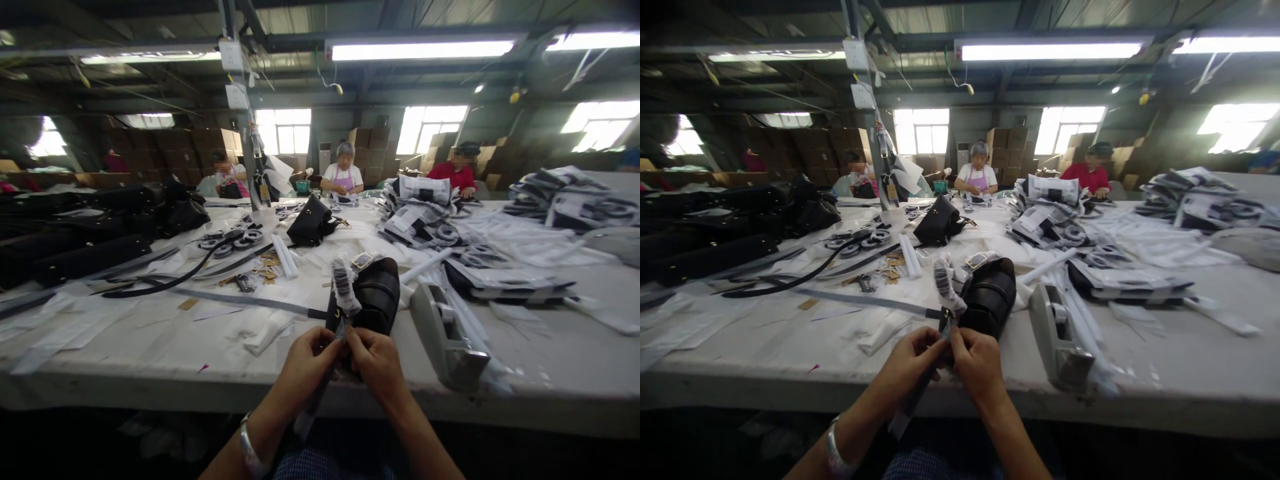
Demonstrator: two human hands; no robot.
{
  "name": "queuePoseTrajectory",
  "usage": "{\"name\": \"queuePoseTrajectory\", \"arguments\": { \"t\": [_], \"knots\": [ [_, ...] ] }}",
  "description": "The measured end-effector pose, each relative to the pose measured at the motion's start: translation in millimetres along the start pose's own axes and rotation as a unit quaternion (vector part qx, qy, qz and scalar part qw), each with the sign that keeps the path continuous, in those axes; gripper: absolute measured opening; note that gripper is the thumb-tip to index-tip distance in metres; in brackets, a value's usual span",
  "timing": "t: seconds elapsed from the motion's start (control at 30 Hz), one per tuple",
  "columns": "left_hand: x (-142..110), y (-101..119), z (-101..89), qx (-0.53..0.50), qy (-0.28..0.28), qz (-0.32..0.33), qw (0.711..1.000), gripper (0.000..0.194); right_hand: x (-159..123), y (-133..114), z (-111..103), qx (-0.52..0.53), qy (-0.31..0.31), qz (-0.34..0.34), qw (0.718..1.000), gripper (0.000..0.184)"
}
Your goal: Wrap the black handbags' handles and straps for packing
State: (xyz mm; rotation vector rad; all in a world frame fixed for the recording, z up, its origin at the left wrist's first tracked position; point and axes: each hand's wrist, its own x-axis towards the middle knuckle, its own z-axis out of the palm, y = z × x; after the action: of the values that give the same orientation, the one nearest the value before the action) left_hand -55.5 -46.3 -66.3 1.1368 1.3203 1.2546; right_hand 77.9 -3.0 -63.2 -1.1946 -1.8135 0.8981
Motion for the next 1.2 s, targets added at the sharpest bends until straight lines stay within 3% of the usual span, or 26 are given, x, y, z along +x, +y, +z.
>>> {"name": "queuePoseTrajectory", "arguments": {
  "t": [0.13,0.23,0.3,0.33,0.4,0.47,0.53,0.6,0.83,1.0,1.1,1.2],
  "knots": [
    [-1,-8,3.6,-0.053,0.017,-0.029,0.998,0.039,-8,7,-20,-0.057,0.023,-0.061,0.996,0.045],
    [-2,-13,4.8,-0.065,0.05,-0.035,0.996,0.042,-17,29,-67,-0.121,0.17,-0.061,0.976,0.033],
    [-3,-17,6.9,-0.072,0.062,-0.026,0.995,0.042,-21,52,-107,-0.198,0.285,-0.051,0.937,0.034],
    [-3,-19,8.2,-0.076,0.065,-0.024,0.995,0.042,-21,64,-127,-0.237,0.311,-0.05,0.919,0.038],
    [-3,-23,11.0,-0.086,0.07,-0.024,0.994,0.043,-18,88,-159,-0.268,0.315,0.004,0.911,0.043],
    [-2,-26,13.2,-0.089,0.075,-0.026,0.993,0.044,-14,108,-178,-0.223,0.264,0.102,0.933,0.043],
    [-1,-28,14.2,-0.084,0.078,-0.023,0.993,0.045,-9,119,-183,-0.163,0.212,0.17,0.949,0.042],
    [-1,-28,14.0,-0.075,0.079,-0.019,0.994,0.046,-5,121,-181,-0.126,0.188,0.187,0.956,0.042],
    [-4,-24,10.7,-0.041,0.093,-0.015,0.995,0.046,-17,85,-174,0.071,0.235,0.193,0.95,0.032],
    [-4,-22,11.3,-0.039,0.093,-0.017,0.995,0.047,-46,68,-172,0.152,0.234,0.199,0.939,0.042],
    [-6,-19,12.4,-0.054,0.098,-0.024,0.993,0.048,-59,77,-163,0.212,0.215,0.239,0.923,0.046],
    [-9,-16,13.2,-0.066,0.094,-0.03,0.993,0.047,-64,101,-152,0.258,0.245,0.273,0.894,0.044]
  ]
}}
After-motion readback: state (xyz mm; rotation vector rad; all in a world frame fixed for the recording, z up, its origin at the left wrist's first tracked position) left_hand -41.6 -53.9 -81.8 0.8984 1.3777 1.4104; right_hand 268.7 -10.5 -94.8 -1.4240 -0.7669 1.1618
